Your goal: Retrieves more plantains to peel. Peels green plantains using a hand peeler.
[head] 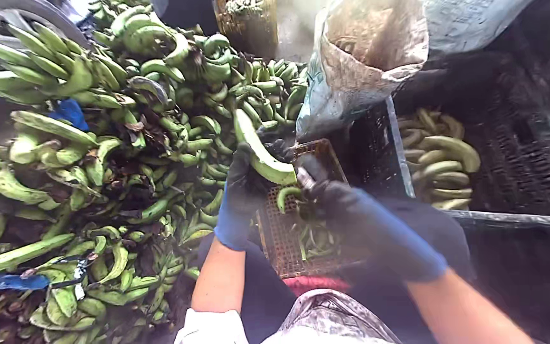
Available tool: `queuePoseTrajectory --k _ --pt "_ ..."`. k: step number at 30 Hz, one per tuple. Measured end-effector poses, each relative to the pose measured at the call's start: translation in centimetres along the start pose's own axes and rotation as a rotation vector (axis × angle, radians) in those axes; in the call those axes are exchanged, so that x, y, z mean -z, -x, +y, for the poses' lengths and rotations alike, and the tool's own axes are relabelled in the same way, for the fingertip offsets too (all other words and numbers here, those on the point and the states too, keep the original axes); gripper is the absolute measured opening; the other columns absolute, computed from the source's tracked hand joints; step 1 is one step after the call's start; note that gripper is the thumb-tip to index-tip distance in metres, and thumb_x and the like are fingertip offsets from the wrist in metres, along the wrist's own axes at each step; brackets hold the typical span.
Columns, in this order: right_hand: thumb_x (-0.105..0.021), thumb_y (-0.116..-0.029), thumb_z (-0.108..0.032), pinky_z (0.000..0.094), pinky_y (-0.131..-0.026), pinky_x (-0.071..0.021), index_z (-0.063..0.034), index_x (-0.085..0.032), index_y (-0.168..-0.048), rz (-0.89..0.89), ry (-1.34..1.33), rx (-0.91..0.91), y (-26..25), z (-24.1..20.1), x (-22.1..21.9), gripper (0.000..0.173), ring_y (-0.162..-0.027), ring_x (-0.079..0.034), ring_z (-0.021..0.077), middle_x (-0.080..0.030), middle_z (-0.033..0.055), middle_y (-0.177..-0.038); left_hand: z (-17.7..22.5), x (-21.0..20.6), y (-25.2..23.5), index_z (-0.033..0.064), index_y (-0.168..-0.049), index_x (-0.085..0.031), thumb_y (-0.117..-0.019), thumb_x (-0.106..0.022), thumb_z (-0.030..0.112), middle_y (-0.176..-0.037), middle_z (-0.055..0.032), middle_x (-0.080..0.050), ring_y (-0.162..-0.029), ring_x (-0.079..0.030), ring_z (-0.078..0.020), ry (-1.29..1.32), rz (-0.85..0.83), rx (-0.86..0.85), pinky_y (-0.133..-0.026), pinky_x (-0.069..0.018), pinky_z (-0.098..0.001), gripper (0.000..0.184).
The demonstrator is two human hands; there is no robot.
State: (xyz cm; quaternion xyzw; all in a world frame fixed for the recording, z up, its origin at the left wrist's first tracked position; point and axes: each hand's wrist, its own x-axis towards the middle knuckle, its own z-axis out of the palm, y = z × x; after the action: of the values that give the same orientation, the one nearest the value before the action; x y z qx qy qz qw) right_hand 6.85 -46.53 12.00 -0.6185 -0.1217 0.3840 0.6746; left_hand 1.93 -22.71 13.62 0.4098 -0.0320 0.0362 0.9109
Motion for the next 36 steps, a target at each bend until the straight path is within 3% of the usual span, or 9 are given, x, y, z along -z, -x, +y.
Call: queuePoseTrajectory --k 3,5,7,11,16,23,26,30,36 --pt "-0.046 -0.1068 -0.036 0.0266 -0.08 -0.057 -0.0134 -0.063 -0.13 0.211 0.452 0.477 -2.8 -4.5 2.9 0.036 -0.089 -0.065 0.0057 -0.068 -0.0022 -0.102 0.1 -0.9 -1.9 0.0238 -0.131 -0.059 -0.1003 -0.037 0.069 -0.096 -0.0016 -0.066 -0.078 -0.065 -0.0108 0.023 0.119 0.098 -0.066 -0.0575 -0.0277 0.059" --pt "-0.043 -0.1045 -0.05 0.0537 -0.098 -0.048 -0.0219 -0.064 -0.138 0.406 1.072 0.788 -4.6 -4.8 4.5 0.048 -0.117 -0.065 0.0254 -0.068 0.0084 -0.128 -0.1 -1.2 -2.2 0.0233 -0.122 -0.063 -0.0993 -0.037 0.071 -0.092 -0.0028 -0.069 -0.073 -0.067 -0.0114 -0.042 0.24 0.114 -0.061 -0.0577 -0.0285 0.059" --pt "-0.046 -0.1003 -0.059 0.0683 -0.102 -0.0386 -0.0311 -0.06 -0.143 0.417 1.289 0.907 -4.7 -3.1 4.0 0.053 -0.121 -0.061 0.0383 -0.064 0.0154 -0.134 -0.4 -1.1 -2.2 0.0244 -0.125 -0.061 -0.1021 -0.031 0.068 -0.099 -0.0018 -0.069 -0.082 -0.068 -0.012 -0.181 0.281 0.072 -0.069 -0.0592 -0.032 0.058" --pt "-0.058 -0.0986 -0.051 0.0659 -0.086 -0.048 -0.0292 -0.071 -0.128 0.486 1.214 0.924 -5.8 -1.5 1.8 0.039 -0.103 -0.068 0.0379 -0.071 0.0149 -0.117 -2.5 -1.4 -1.7 0.0223 -0.124 -0.061 -0.1076 -0.032 0.051 -0.097 0.0003 -0.069 -0.082 -0.067 -0.0092 -0.268 0.266 0.063 -0.07 -0.0588 -0.0298 0.044" --pt "-0.047 -0.1008 -0.058 0.0717 -0.099 -0.0368 -0.0138 -0.064 -0.137 0.843 1.106 0.55 -8.7 -4.7 6.1 0.06 -0.126 -0.053 0.0511 -0.055 0.0295 -0.139 -3.3 -1.0 -1.0 0.021 -0.124 -0.061 -0.1039 -0.043 0.057 -0.094 -0.005 -0.069 -0.073 -0.068 -0.0127 -0.058 0.187 0.218 -0.06 -0.059 -0.0296 0.046" --pt "-0.05 -0.0971 -0.065 0.0609 -0.094 -0.0438 -0.0289 -0.073 -0.125 0.352 1.02 0.821 -4.9 0.4 1.8 0.052 -0.114 -0.064 0.0278 -0.069 0.0079 -0.125 -2.1 -1.2 -1.9 0.0252 -0.135 -0.058 -0.1088 -0.04 0.037 -0.102 0.0009 -0.069 -0.084 -0.067 -0.0063 -0.317 0.285 -0.049 -0.072 -0.0584 -0.0252 0.034" --pt "-0.06 -0.0972 -0.054 0.0692 -0.095 -0.0434 -0.0185 -0.072 -0.126 0.671 1.083 0.859 -7.5 -1.9 3.7 0.047 -0.114 -0.064 0.0422 -0.068 0.0207 -0.125 -3.6 -1.4 -1.8 0.0163 -0.118 -0.063 -0.1079 -0.041 0.031 -0.092 -0.0013 -0.068 -0.079 -0.067 -0.0086 -0.306 0.199 0.06 -0.069 -0.0584 -0.0268 0.028" --pt "-0.05 -0.0975 -0.064 0.0682 -0.098 -0.039 -0.0154 -0.067 -0.133 0.908 1.054 0.634 -9.0 -4.2 7.2 0.062 -0.121 -0.057 0.0455 -0.06 0.0244 -0.133 -3.8 -0.5 -1.3 0.0219 -0.136 -0.056 -0.109 -0.034 0.04 -0.102 -0.0058 -0.069 -0.077 -0.067 -0.0131 -0.396 0.228 0.206 -0.066 -0.0583 -0.0303 0.039" --pt "-0.055 -0.098 -0.056 0.0569 -0.098 -0.041 -0.0312 -0.065 -0.137 0.426 1.1 0.953 -4.9 -0.2 0.7 0.047 -0.112 -0.063 0.0278 -0.069 0.0101 -0.12 -3.1 -1.0 -2.9 0.0336 -0.143 -0.05 -0.1072 -0.042 0.049 -0.119 0.0022 -0.069 -0.094 -0.069 -0.0078 -0.197 0.358 -0.087 -0.075 -0.0593 -0.0265 0.04"
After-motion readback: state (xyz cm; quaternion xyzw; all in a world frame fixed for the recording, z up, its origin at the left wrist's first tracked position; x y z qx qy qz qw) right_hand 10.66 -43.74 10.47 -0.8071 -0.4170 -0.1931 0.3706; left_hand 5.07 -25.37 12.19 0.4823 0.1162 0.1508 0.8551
